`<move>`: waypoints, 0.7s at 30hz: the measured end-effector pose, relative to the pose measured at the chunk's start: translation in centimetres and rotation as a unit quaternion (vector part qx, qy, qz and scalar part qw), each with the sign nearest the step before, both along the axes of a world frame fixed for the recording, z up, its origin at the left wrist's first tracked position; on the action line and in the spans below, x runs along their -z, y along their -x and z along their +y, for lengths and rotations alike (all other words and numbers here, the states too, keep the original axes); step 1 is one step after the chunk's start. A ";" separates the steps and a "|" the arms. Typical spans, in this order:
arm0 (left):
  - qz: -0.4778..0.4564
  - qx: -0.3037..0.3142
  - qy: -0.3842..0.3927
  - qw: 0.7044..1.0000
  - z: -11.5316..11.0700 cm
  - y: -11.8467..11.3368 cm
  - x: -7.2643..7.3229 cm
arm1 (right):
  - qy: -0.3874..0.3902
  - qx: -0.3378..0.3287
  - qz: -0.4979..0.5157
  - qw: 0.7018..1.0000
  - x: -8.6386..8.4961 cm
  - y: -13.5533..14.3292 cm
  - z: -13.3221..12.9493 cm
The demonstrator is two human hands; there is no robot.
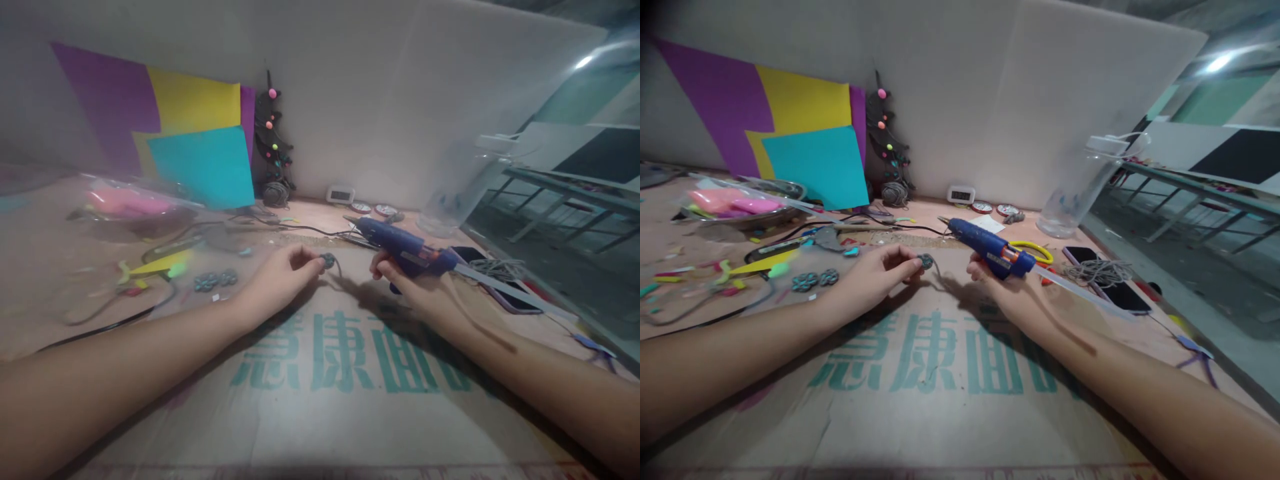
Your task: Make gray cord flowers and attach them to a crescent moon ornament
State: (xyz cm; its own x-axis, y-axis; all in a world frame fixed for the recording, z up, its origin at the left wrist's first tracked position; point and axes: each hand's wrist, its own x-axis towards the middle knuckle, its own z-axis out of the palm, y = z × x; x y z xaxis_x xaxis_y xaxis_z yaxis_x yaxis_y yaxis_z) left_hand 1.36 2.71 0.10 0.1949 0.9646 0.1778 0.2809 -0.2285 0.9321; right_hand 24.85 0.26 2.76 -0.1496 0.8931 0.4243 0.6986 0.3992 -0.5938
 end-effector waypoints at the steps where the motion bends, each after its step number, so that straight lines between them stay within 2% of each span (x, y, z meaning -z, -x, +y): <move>1: -0.001 -0.004 0.002 1.000 0.0 0.0 -0.1 | -0.001 0.008 -0.020 1.000 0.2 0.1 -0.4; 6: -0.006 0.005 0.000 1.000 0.0 0.1 -0.2 | -0.001 -0.041 -0.054 0.998 -0.1 -0.6 -1.0; 11: -0.012 0.010 0.007 1.000 0.1 0.2 0.3 | 0.017 -0.044 -0.082 0.996 -0.4 -0.7 -0.7; 15: -0.024 0.015 0.005 1.000 0.2 0.2 0.6 | 0.019 -0.033 -0.072 0.997 0.3 -0.9 -0.4; 21: -0.027 0.018 0.005 0.999 0.1 0.2 0.3 | -0.005 -0.008 -0.075 0.997 1.6 -1.6 0.2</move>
